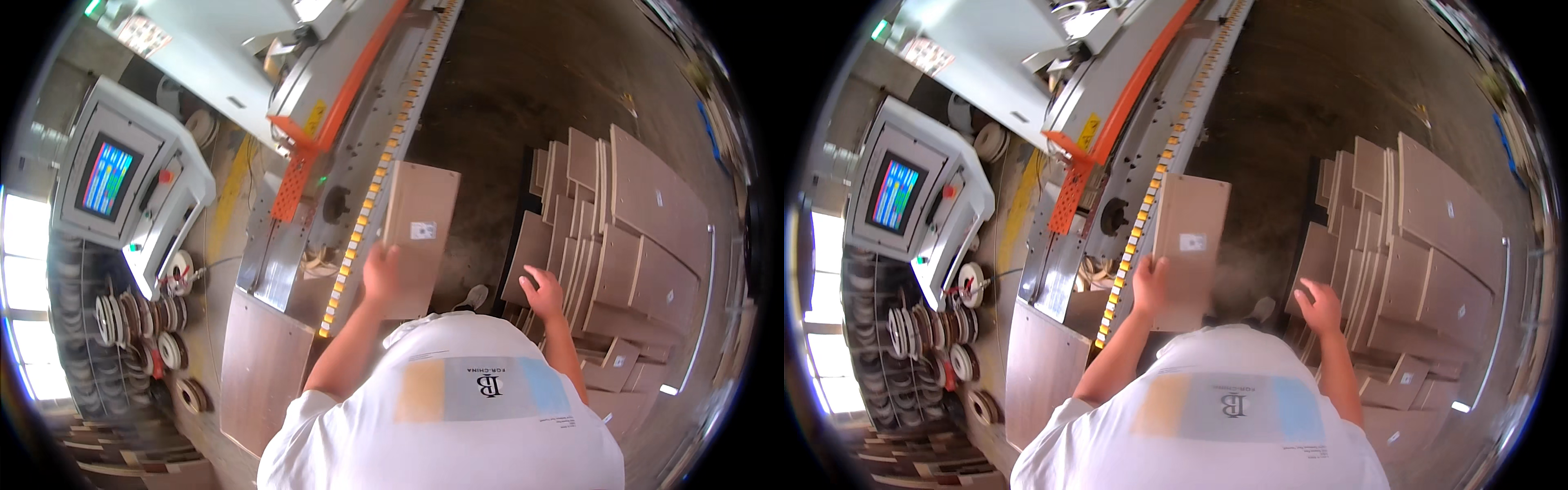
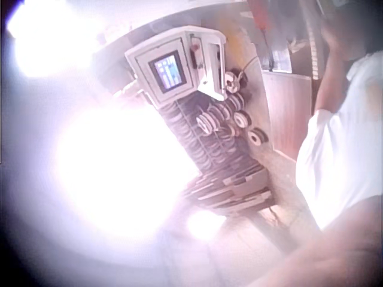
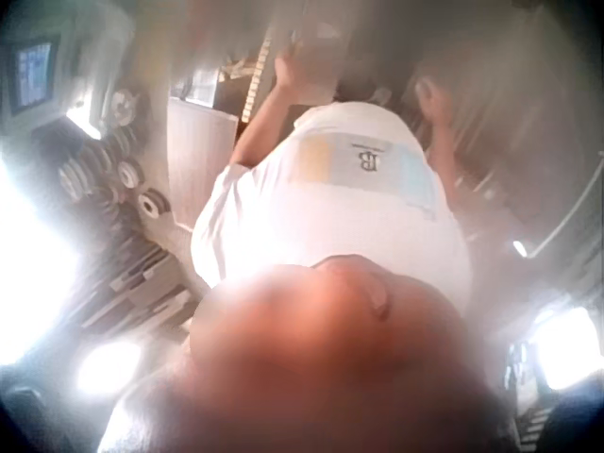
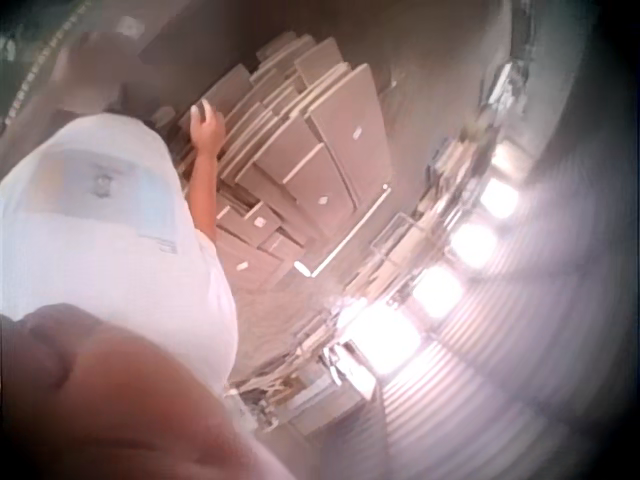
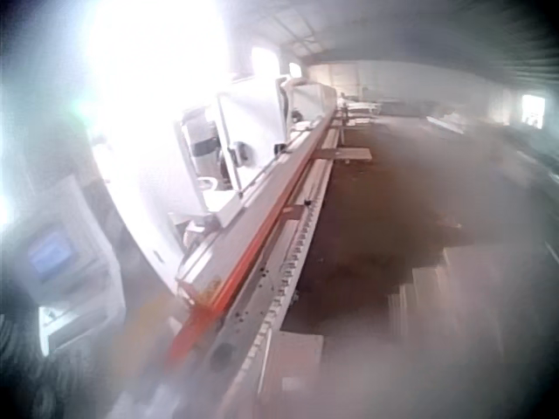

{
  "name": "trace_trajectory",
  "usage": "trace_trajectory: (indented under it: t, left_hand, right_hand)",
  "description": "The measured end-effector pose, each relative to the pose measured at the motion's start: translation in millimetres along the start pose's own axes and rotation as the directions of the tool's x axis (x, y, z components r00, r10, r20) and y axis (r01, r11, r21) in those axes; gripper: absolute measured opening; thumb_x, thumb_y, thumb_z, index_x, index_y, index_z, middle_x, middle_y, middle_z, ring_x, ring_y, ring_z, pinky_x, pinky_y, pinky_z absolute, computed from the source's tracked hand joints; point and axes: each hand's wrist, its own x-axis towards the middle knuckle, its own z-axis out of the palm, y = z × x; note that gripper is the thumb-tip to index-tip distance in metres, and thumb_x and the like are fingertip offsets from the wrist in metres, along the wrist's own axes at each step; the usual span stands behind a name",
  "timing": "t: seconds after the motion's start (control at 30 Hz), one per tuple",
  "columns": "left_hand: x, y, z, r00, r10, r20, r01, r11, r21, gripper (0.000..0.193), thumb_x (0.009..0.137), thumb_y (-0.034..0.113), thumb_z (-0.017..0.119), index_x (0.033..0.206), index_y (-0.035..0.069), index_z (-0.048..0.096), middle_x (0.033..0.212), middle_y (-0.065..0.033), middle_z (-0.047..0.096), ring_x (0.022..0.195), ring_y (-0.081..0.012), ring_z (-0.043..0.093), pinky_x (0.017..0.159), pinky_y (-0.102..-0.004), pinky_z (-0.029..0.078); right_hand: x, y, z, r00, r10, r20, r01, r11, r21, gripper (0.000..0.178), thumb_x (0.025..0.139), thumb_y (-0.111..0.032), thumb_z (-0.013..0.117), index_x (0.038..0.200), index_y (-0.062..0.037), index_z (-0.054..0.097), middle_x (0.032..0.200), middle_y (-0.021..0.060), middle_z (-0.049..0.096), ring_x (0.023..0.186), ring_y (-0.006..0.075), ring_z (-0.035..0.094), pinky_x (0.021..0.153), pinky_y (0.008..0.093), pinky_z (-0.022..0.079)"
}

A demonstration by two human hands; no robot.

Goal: The person repeatedly picks up rectangular wooden panels from a stack on the floor and places them onto a conveyor belt feeding a processing machine. The person handles the panels by hand, moving them one by one from the pile to the machine's input area.

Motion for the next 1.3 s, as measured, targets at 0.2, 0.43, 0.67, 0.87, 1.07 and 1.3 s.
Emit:
trace_trajectory:
  t: [0.2, 0.43, 0.67, 0.87, 1.07, 1.3]
  left_hand:
    - [47, -74, -31, 0.965, -0.237, -0.114, 0.154, 0.860, -0.486, 0.030, 0.101, 0.026, 0.063, 0.110, -0.002, 0.062, 0.093, -0.0083, 0.067, 0.081, -0.0166, 0.062, 0.073, -0.0346, 0.052]
    - [49, -81, -70, 0.914, -0.369, -0.170, 0.211, 0.787, -0.579, 0.024, 0.105, 0.025, 0.060, 0.108, 0.001, 0.063, 0.092, -0.0044, 0.065, 0.080, -0.0145, 0.061, 0.070, -0.0345, 0.053]
    - [29, -84, -96, 0.803, -0.587, -0.104, 0.232, 0.468, -0.853, 0.021, 0.105, 0.023, 0.058, 0.103, 0.002, 0.062, 0.088, -0.0063, 0.064, 0.074, -0.0176, 0.061, 0.062, -0.0344, 0.051]
    - [55, -128, -105, 0.817, -0.547, -0.186, 0.270, 0.646, -0.714, 0.028, 0.102, 0.030, 0.060, 0.097, 0.003, 0.063, 0.087, -0.0075, 0.064, 0.069, -0.0176, 0.061, 0.054, -0.0331, 0.048]
    - [74, -129, -108, 0.821, -0.525, -0.223, 0.301, 0.730, -0.614, 0.035, 0.102, 0.035, 0.059, 0.097, 0.000, 0.065, 0.083, -0.0079, 0.064, 0.063, -0.0183, 0.060, 0.052, -0.0324, 0.049]
    - [101, -150, -99, 0.859, -0.478, -0.185, 0.221, 0.672, -0.707, 0.028, 0.105, 0.030, 0.057, 0.102, 0.003, 0.063, 0.081, -0.0034, 0.061, 0.057, -0.0139, 0.058, 0.045, -0.0278, 0.048]
  right_hand:
    - [7, -6, 25, 0.979, 0.030, 0.203, -0.057, 0.990, 0.130, 0.040, 0.093, -0.036, 0.069, 0.124, -0.0115, 0.071, 0.117, 0.0138, 0.073, 0.108, 0.0301, 0.070, 0.094, 0.0398, 0.054]
    - [18, 0, 36, 0.930, -0.033, 0.366, -0.032, 0.985, 0.169, 0.036, 0.093, -0.029, 0.072, 0.123, -0.0076, 0.070, 0.107, 0.0108, 0.077, 0.092, 0.0208, 0.074, 0.084, 0.0340, 0.057]
    - [23, 8, 47, 0.895, 0.001, 0.445, -0.048, 0.994, 0.094, 0.039, 0.093, -0.031, 0.071, 0.125, -0.0094, 0.070, 0.107, 0.0104, 0.078, 0.094, 0.0212, 0.074, 0.085, 0.0342, 0.057]
    - [18, 20, 51, 0.845, 0.013, 0.535, -0.067, 0.995, 0.080, 0.041, 0.093, -0.033, 0.071, 0.126, -0.0094, 0.070, 0.107, 0.0108, 0.078, 0.095, 0.0207, 0.074, 0.086, 0.0340, 0.057]
    - [18, 4, 39, 0.810, 0.112, 0.576, -0.216, 0.969, 0.116, 0.044, 0.093, -0.036, 0.072, 0.126, -0.0073, 0.070, 0.107, 0.0110, 0.078, 0.094, 0.0209, 0.074, 0.085, 0.0335, 0.057]
    - [-8, 33, 50, 0.814, 0.112, 0.570, -0.222, 0.967, 0.128, 0.044, 0.093, -0.038, 0.071, 0.126, -0.0084, 0.070, 0.110, 0.0118, 0.076, 0.100, 0.0246, 0.073, 0.088, 0.0357, 0.056]
